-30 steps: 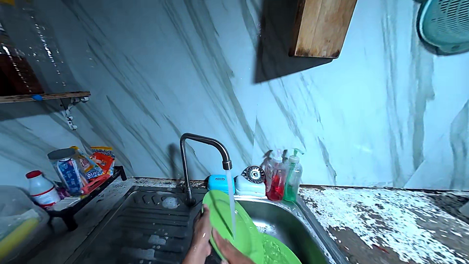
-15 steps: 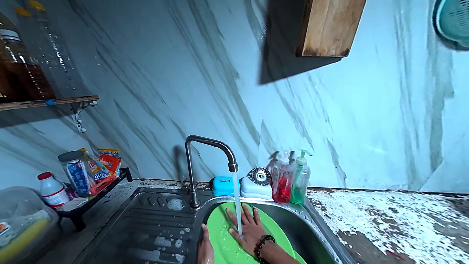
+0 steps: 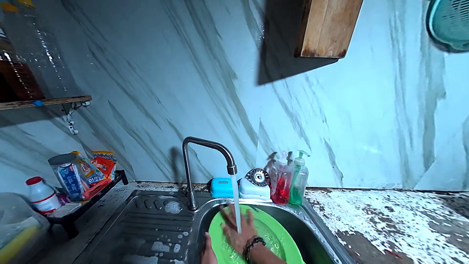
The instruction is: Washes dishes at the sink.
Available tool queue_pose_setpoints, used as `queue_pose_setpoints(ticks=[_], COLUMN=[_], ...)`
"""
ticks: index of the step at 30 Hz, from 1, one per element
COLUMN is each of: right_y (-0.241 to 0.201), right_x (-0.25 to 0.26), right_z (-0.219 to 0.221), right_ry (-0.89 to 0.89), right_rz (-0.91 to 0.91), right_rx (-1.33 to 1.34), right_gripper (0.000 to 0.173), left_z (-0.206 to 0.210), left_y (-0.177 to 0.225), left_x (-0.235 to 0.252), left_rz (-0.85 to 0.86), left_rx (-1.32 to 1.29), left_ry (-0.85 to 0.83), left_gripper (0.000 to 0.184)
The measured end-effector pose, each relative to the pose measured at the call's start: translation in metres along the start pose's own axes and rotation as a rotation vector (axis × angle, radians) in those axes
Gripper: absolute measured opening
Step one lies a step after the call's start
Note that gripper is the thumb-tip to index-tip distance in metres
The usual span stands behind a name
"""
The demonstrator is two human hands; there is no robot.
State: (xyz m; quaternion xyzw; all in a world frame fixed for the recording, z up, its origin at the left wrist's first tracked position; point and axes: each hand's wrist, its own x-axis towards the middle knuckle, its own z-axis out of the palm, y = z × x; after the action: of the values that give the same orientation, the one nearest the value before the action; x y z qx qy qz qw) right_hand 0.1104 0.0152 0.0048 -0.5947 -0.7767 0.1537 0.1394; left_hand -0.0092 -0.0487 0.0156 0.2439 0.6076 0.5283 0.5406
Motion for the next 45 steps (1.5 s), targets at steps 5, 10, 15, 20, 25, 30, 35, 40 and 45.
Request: queue_pose_setpoints(ticks=[5, 10, 15, 20, 25, 30, 35, 40, 45], right_y=[-0.006, 0.039, 0.041, 0.015, 0.033, 0.002, 0.054, 0.062, 0.022], right_x=[-0.022, -0.052, -0.018, -0.032, -0.012, -0.025, -0.036, -0.036, -0.04], right_z=[0.009, -0.033, -0.035, -0.028, -0.037, -0.024, -0.083, -0.128, -0.147], right_ry=[-0.084, -0.404, -0.212, -0.465, -0.236, -0.458, -0.254, 0.236, 0.291], right_rz=[-0.102, -0.351, 0.036, -0.204, 0.071, -0.226, -0.022, 0.336, 0.272], right_rx=[0.117, -0.104, -0.178, -0.053, -0.198, -0.035, -0.24, 0.258, 0.554], right_gripper=[0.063, 0.055, 0.074, 0.062, 0.076, 0.058, 0.071, 0.071, 0.039], left_z=[-0.001, -0.03, 0.001, 0.008, 0.005, 0.02, 0.015, 0.041, 0.057], left_y=[-0.005, 0.006, 0.003, -0.002, 0.001, -0.007, -0.005, -0.012, -0.03], left_x=[0.011, 0.03, 0.02, 0.02, 0.016, 0.021, 0.027, 0.034, 0.044], left_rz=[0.008, 0.042, 0.02, -0.009, 0.011, 0.022, 0.083, 0.203, 0.183], left_rx=[-0.041, 0.019, 0.042, 0.002, 0.074, 0.034, 0.101, 0.222, 0.36], left_ry=[0.007, 0.049, 0.009, 0.019, 0.023, 0.014, 0.162, 0.18, 0.144], left_gripper=[0.058, 0.063, 0.062, 0.061, 0.061, 0.055, 0.055, 0.05, 0.038])
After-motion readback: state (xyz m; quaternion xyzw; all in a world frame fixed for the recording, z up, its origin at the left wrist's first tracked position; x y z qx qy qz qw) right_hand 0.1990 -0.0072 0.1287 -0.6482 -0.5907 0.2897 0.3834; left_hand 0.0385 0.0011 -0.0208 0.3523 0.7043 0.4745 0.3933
